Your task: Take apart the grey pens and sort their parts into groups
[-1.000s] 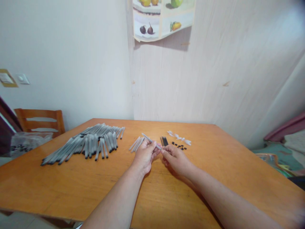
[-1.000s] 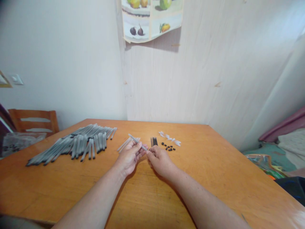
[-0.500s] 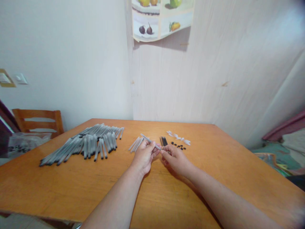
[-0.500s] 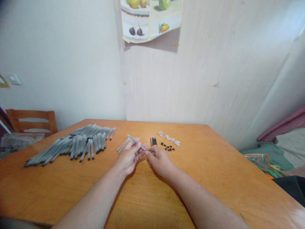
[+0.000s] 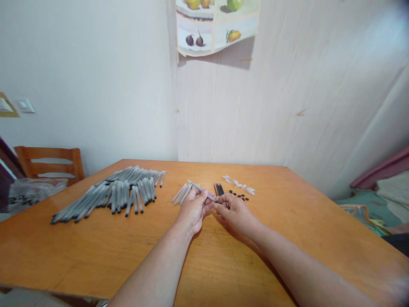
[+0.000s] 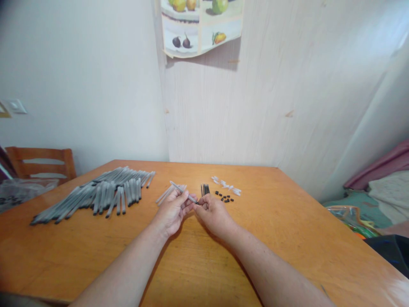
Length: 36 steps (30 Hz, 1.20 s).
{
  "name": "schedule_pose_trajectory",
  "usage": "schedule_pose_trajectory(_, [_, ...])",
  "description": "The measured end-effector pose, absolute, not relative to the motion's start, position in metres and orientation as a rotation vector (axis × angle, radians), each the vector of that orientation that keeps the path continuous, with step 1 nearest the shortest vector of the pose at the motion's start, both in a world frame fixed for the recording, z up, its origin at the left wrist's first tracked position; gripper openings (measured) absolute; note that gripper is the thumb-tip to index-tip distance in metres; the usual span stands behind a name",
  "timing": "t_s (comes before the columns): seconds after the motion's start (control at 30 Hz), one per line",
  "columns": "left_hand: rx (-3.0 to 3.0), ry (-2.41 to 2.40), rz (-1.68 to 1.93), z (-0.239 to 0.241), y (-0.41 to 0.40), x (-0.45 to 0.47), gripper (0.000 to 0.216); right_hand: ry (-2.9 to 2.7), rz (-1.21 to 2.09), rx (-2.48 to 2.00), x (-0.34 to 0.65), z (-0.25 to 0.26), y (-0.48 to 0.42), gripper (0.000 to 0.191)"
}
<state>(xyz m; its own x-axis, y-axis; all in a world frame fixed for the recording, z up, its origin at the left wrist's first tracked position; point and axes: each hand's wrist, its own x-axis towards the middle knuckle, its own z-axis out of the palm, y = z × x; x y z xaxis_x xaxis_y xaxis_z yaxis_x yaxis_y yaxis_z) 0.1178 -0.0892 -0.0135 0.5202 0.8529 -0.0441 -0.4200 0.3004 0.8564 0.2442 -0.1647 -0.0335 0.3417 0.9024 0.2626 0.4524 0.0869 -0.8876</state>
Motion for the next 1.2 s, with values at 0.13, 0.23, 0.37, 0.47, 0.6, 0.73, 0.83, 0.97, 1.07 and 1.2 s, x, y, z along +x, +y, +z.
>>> schedule_pose_trajectory(0.13, [0.909, 0.557, 0.902, -0.014, -0.089, 0.118, 0.016, -1.269, 0.65, -1.506, 0.244, -0.033, -0.166, 0.024])
schedule_pose_trajectory(0.23, [0.904, 0.56, 0.899, -0.014, -0.09, 0.119, 0.018, -1.281, 0.563, -1.562, 0.245, -0.031, -0.166, 0.017])
schedule_pose_trajectory(0.37, [0.91, 0.566, 0.891, -0.013, -0.092, 0.119, 0.018, -1.327, 0.402, -1.623, 0.246, -0.028, -0.167, 0.008])
schedule_pose_trajectory(0.47, [0.916, 0.578, 0.888, -0.012, -0.093, 0.119, 0.016, -1.351, 0.337, -1.661, 0.244, -0.023, -0.17, 0.006])
schedule_pose_trajectory(0.6, [0.914, 0.586, 0.892, -0.012, -0.094, 0.119, 0.017, -1.381, 0.272, -1.695, 0.242, -0.017, -0.172, 0.006])
schedule_pose_trajectory(0.73, [0.908, 0.597, 0.889, -0.013, -0.093, 0.12, 0.021, -1.406, 0.244, -1.719, 0.243, -0.018, -0.172, 0.005])
schedule_pose_trajectory(0.83, [0.904, 0.608, 0.898, -0.013, -0.091, 0.12, 0.023, -1.413, 0.214, -1.742, 0.244, -0.019, -0.171, 0.004])
schedule_pose_trajectory(0.97, [0.904, 0.622, 0.903, -0.013, -0.091, 0.119, 0.022, -1.42, 0.213, -1.738, 0.245, -0.021, -0.171, 0.004])
schedule_pose_trajectory(1.07, [0.902, 0.631, 0.905, -0.013, -0.091, 0.119, 0.019, -1.427, 0.225, -1.733, 0.246, -0.021, -0.171, 0.004])
schedule_pose_trajectory(1.2, [0.882, 0.642, 0.913, -0.014, -0.09, 0.119, 0.017, -1.449, 0.223, -1.742, 0.247, -0.021, -0.172, 0.003])
